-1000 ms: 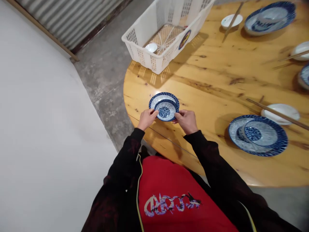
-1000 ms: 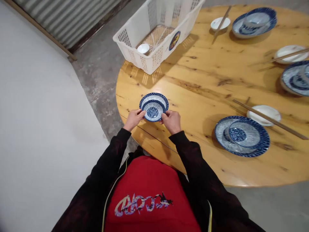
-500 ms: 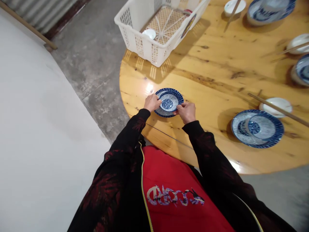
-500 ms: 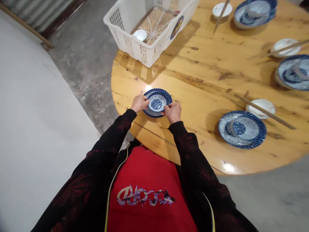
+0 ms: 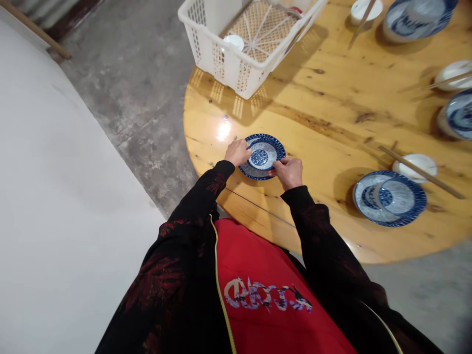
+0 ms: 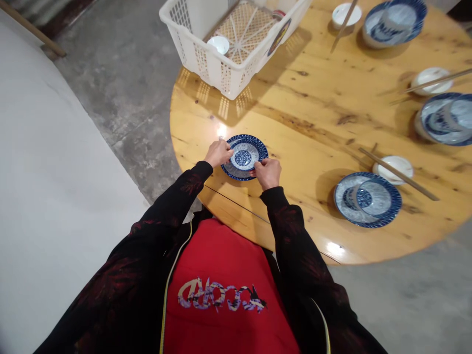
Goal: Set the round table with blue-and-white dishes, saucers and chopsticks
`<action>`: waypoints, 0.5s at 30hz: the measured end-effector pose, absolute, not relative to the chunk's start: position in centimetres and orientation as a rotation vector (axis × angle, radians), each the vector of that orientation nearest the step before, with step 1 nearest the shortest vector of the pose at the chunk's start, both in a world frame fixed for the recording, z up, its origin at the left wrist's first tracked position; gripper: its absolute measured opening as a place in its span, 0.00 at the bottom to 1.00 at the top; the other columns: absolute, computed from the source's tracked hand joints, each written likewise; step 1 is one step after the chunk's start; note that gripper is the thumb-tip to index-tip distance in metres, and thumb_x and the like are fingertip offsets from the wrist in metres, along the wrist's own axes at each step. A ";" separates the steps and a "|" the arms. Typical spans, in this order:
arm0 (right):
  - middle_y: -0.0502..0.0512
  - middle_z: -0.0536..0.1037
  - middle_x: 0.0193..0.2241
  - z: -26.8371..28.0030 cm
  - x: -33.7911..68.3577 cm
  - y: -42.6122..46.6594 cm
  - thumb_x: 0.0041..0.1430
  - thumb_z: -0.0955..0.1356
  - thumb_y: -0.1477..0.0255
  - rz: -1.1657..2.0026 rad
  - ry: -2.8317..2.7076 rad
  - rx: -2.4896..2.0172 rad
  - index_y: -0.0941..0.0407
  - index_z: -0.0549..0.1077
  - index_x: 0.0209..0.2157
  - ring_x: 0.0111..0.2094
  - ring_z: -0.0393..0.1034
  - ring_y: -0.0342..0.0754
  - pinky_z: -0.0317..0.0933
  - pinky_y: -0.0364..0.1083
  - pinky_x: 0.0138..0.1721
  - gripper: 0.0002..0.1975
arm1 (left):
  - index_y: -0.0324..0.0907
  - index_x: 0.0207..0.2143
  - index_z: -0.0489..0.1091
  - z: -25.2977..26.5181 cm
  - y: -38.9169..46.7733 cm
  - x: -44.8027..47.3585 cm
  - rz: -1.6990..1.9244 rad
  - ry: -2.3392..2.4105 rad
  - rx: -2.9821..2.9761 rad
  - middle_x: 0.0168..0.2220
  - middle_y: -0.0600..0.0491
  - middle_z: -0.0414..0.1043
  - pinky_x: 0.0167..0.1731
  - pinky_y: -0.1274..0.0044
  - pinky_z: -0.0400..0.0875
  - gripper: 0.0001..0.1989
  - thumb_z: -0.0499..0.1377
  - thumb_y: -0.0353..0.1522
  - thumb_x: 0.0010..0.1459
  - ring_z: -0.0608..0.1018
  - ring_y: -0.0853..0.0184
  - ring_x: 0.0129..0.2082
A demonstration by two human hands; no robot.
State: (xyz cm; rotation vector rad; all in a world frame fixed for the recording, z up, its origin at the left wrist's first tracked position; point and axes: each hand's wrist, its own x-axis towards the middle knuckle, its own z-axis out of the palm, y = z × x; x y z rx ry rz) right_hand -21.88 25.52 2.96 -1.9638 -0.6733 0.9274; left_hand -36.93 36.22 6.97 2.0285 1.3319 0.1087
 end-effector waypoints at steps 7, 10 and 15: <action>0.53 0.72 0.12 3.4 -22.3 25.4 0.44 0.65 0.80 0.934 -0.663 -1.997 0.52 0.62 0.14 0.15 0.71 0.50 0.68 0.46 0.18 0.12 | 0.35 0.31 0.77 6.4 36.6 -37.1 0.073 1.303 2.155 0.33 0.40 0.80 0.50 0.69 0.68 0.11 0.54 0.28 0.58 0.79 0.55 0.43; 0.52 0.72 0.12 3.5 -22.5 25.4 0.47 0.67 0.78 0.959 -0.639 -1.985 0.53 0.64 0.15 0.15 0.71 0.49 0.69 0.45 0.19 0.12 | 0.36 0.31 0.77 6.3 36.6 -37.1 0.063 1.299 2.165 0.33 0.41 0.80 0.49 0.70 0.67 0.11 0.54 0.29 0.59 0.78 0.55 0.43; 0.53 0.73 0.14 4.5 -22.7 24.5 0.56 0.69 0.65 0.951 -0.555 -1.904 0.55 0.69 0.20 0.17 0.71 0.49 0.71 0.47 0.21 0.14 | 0.37 0.30 0.76 7.4 36.3 -38.3 0.142 1.343 2.173 0.37 0.40 0.79 0.45 0.71 0.67 0.17 0.52 0.37 0.64 0.78 0.56 0.43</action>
